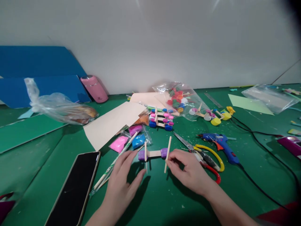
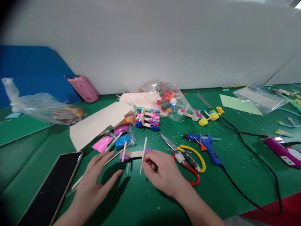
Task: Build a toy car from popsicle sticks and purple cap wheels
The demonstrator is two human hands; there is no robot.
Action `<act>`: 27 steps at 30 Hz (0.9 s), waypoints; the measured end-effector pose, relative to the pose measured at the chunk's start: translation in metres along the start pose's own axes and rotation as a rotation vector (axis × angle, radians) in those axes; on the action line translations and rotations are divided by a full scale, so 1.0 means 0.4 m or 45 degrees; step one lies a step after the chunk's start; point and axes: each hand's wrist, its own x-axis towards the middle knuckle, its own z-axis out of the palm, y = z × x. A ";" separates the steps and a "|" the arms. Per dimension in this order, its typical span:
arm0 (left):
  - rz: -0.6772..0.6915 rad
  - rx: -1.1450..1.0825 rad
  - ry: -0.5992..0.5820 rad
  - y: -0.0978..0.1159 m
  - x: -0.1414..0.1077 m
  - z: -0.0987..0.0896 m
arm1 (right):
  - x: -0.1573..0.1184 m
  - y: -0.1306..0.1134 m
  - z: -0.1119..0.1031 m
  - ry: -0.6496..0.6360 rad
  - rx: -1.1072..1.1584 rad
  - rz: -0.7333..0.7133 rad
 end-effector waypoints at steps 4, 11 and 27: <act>-0.141 -0.335 0.018 0.081 -0.056 -0.011 | -0.012 -0.026 0.021 -0.082 0.067 0.009; -1.022 -1.543 -0.321 0.170 -0.025 0.048 | -0.023 -0.060 0.042 -0.136 0.122 -0.043; -1.181 -1.780 -0.252 0.165 -0.036 0.063 | -0.025 -0.060 0.032 -0.260 -0.007 -0.087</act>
